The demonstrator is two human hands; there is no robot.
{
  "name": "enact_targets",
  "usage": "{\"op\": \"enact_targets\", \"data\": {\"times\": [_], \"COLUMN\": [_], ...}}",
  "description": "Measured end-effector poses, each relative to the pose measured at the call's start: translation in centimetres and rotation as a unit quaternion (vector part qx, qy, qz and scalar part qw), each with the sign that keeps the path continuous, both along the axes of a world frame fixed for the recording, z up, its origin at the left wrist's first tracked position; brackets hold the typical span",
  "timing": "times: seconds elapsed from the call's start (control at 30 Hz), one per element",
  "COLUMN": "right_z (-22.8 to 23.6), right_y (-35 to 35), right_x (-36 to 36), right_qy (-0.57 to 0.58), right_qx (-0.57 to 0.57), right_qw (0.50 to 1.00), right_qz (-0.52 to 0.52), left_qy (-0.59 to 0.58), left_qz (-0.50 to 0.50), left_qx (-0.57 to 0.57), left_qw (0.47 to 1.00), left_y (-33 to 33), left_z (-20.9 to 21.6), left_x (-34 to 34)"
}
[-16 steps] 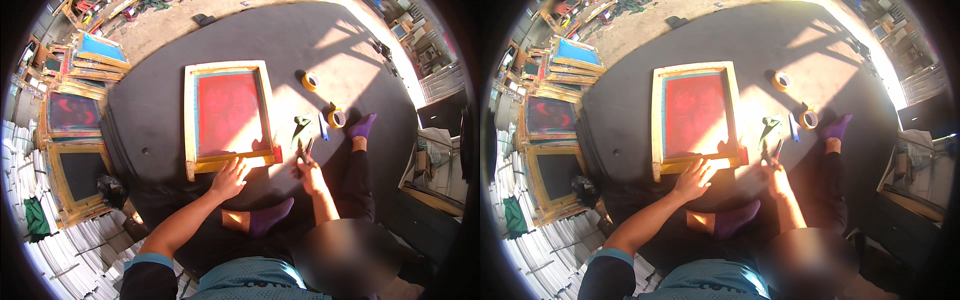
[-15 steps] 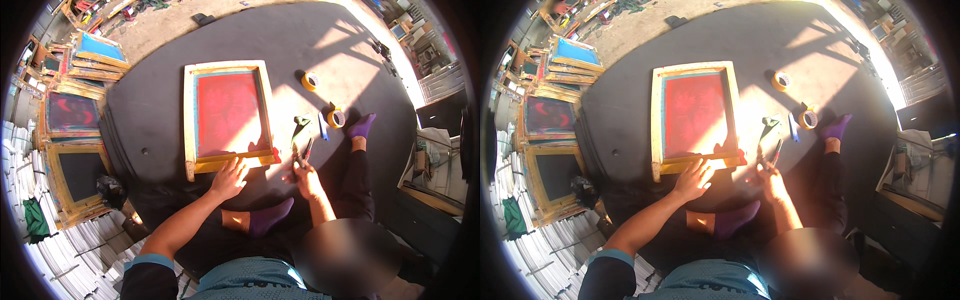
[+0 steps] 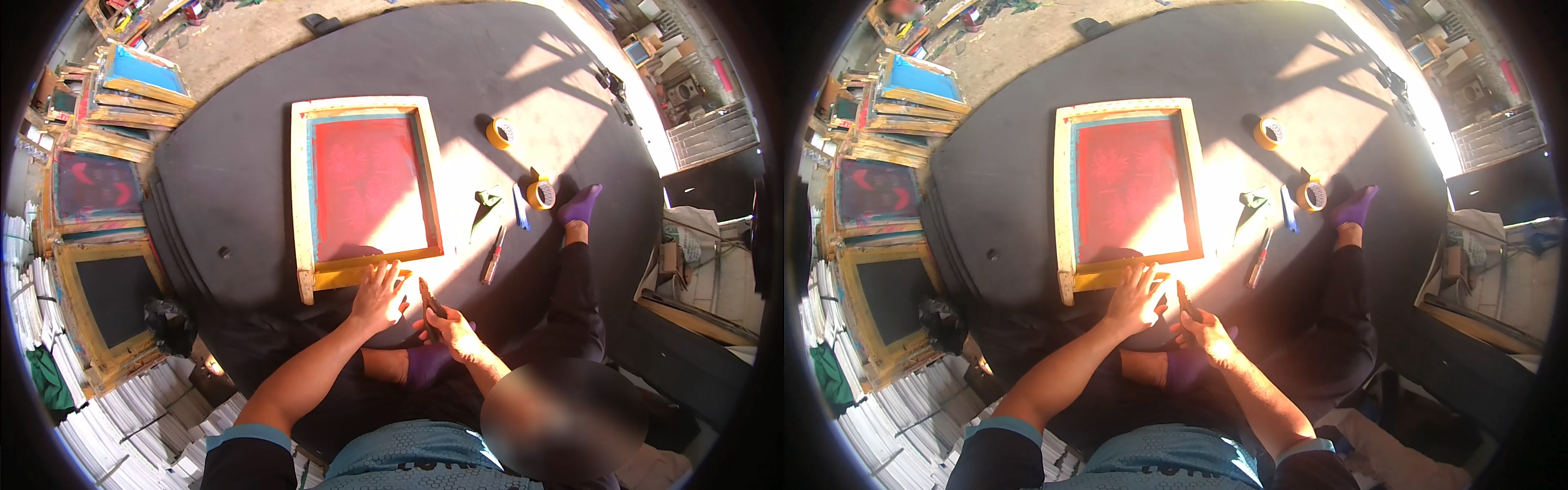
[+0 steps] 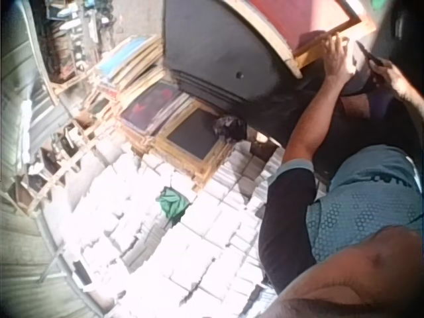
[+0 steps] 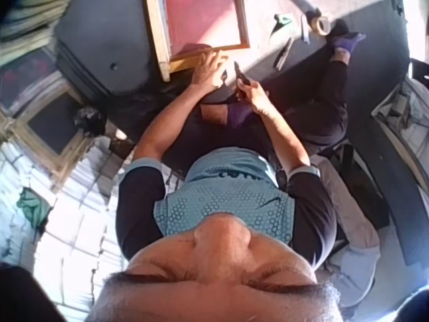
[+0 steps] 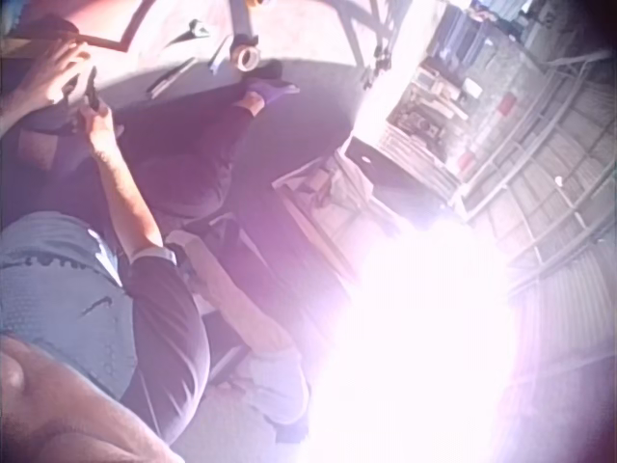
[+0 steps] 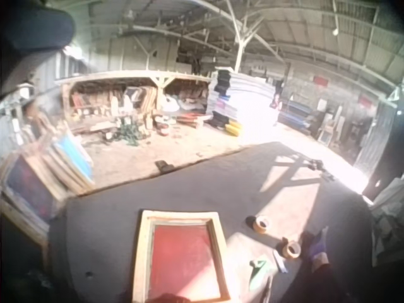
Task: The person sits cross-legged on the floor and applies yellow masking tape to the edges of a wooden screen printing frame. They use scissors to cut the tape and smooth it down along the frame's perimeter.
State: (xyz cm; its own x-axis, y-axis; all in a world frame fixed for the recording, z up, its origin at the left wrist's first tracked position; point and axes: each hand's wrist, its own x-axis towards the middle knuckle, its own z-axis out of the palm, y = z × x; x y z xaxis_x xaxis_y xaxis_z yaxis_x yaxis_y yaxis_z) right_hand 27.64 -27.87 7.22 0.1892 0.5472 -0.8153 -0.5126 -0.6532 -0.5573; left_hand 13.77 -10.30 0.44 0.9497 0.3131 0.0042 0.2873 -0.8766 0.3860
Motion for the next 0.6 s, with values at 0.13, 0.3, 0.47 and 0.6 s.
{"op": "enact_targets", "data": {"times": [0.13,0.3,0.47,0.6], "right_z": [0.9,0.4,-0.3,1.4], "right_y": [1.2,1.7,1.7,2.9], "right_x": [-0.6,-1.1,-1.0,-1.6], "right_qy": [0.025,0.017,-0.027,-0.008], "right_qx": [-0.008,-0.012,-0.005,-0.017], "right_qw": [0.999,0.999,0.999,0.998], "right_qz": [-0.035,-0.047,-0.033,-0.063], "left_qy": [-0.01,-0.026,-0.04,-0.041], "left_qz": [0.009,0.007,0.015,0.031], "left_qx": [-0.024,-0.057,-0.094,-0.096], "left_qw": [1.0,0.998,0.995,0.994], "left_y": [-0.1,-0.1,0.1,-0.1], "left_z": [-0.5,0.3,0.5,0.6], "left_x": [0.2,0.2,0.3,0.4]}}
